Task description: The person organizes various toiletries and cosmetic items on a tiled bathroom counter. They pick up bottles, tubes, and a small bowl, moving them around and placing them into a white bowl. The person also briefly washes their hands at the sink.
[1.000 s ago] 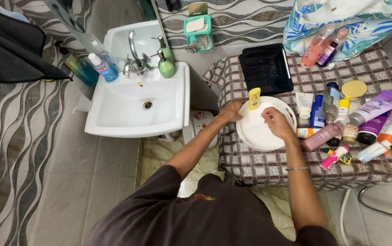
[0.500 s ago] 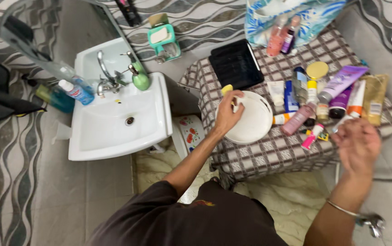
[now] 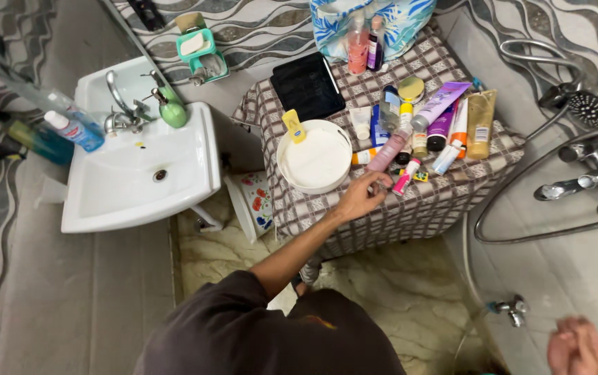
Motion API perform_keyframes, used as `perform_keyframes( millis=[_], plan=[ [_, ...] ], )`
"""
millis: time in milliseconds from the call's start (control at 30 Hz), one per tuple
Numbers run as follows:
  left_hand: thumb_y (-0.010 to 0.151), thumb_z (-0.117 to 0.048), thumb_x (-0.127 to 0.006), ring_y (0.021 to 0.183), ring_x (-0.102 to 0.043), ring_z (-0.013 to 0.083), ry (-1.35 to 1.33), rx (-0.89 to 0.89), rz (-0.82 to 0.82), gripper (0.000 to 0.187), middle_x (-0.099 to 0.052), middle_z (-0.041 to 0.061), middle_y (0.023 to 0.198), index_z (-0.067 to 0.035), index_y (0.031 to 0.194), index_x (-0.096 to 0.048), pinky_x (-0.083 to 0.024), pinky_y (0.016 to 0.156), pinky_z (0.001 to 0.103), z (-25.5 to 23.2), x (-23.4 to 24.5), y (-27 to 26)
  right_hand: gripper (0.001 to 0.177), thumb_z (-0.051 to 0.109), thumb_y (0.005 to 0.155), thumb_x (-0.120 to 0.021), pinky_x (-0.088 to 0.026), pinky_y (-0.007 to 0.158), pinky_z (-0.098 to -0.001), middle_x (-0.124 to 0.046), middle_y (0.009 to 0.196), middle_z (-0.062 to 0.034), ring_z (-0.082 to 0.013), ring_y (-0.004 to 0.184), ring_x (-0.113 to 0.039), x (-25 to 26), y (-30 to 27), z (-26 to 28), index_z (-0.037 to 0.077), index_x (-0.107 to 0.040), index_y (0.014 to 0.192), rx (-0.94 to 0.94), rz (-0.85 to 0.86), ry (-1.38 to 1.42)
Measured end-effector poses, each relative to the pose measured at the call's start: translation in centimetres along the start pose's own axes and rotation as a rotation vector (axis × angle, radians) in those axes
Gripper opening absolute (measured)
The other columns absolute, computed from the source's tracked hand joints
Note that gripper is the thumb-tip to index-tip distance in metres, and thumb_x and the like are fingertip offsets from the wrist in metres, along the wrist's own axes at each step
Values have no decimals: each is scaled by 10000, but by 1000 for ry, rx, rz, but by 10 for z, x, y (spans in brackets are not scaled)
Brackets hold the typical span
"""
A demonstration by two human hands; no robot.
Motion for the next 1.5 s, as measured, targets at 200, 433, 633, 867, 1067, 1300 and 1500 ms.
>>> perform_keyframes(
  millis=[200, 433, 633, 867, 1067, 1300, 1500],
  plan=[
    [895, -28, -636, 902, -653, 177, 32, 88, -419, 231, -730, 92, 1044, -41, 1118, -691, -547, 795, 295, 58, 45, 13, 90, 44, 1136, -567, -480, 747, -341, -540, 934, -38, -180, 809, -526, 49, -28, -24, 56, -530, 1055, -293, -338, -47],
    [833, -355, -788, 1366, -443, 399, 788, 637, 36, 735, -543, 260, 1419, -95, 1467, -520, -372, 1152, 517, 128, 123, 26, 68, -1, 1097, -531, -530, 748, -381, -586, 980, -56, -213, 829, -588, 61, -41, -47, 64, -545, 1116, -484, -587, -82],
    [726, -464, -860, 1501, -63, 593, 823, 946, 242, 1055, 30, 215, 1702, -408, 1600, -271, -290, 1163, 693, 144, 110, 29, 162, -39, 1064, -499, -574, 749, -415, -626, 1019, -71, -240, 845, -640, 54, -49, -100, 69, -559, 1169, -462, -644, -120],
    [724, -514, -854, 1496, -115, 596, 863, 900, 261, 1002, 18, 170, 1715, -481, 1568, -313, -316, 1123, 742, 155, 106, 25, 283, -84, 1025, -463, -625, 749, -456, -672, 1066, -88, -273, 864, -702, 11, 15, -101, 76, -574, 1230, -172, -488, -204],
    [766, -533, -810, 1501, -149, 580, 880, 842, 282, 935, -47, 154, 1722, -492, 1567, -329, -340, 1119, 737, 171, 107, 24, 215, 40, 1102, -616, -573, 710, -304, -703, 1108, -76, -177, 876, -680, -76, 85, -101, 56, -570, 1312, 34, -260, -338],
    [721, -563, -838, 1497, -159, 559, 880, 812, 432, 1032, -59, 152, 1718, -464, 1585, -283, -363, 1123, 701, 170, 118, 26, 314, -9, 1074, -701, -598, 955, -262, -644, 1304, -105, -184, 1164, -701, -277, 153, -94, -39, -540, 1342, 420, 105, -372],
    [675, -557, -898, 1520, 11, 572, 888, 819, 488, 1169, 32, 198, 1707, -438, 1616, -214, -240, 1144, 754, 137, 136, 20, 612, 2, 835, -788, -543, 671, -327, -663, 1261, -152, -178, 897, -676, -480, 210, -89, 38, -558, 1401, 446, 462, -781]
  ],
)
Point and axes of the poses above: each hand's wrist, its own y-axis towards the middle knuckle, its own x-axis out of the back of the hand, z = x × y, the point moved 4 cm from there along y, towards the middle knuckle
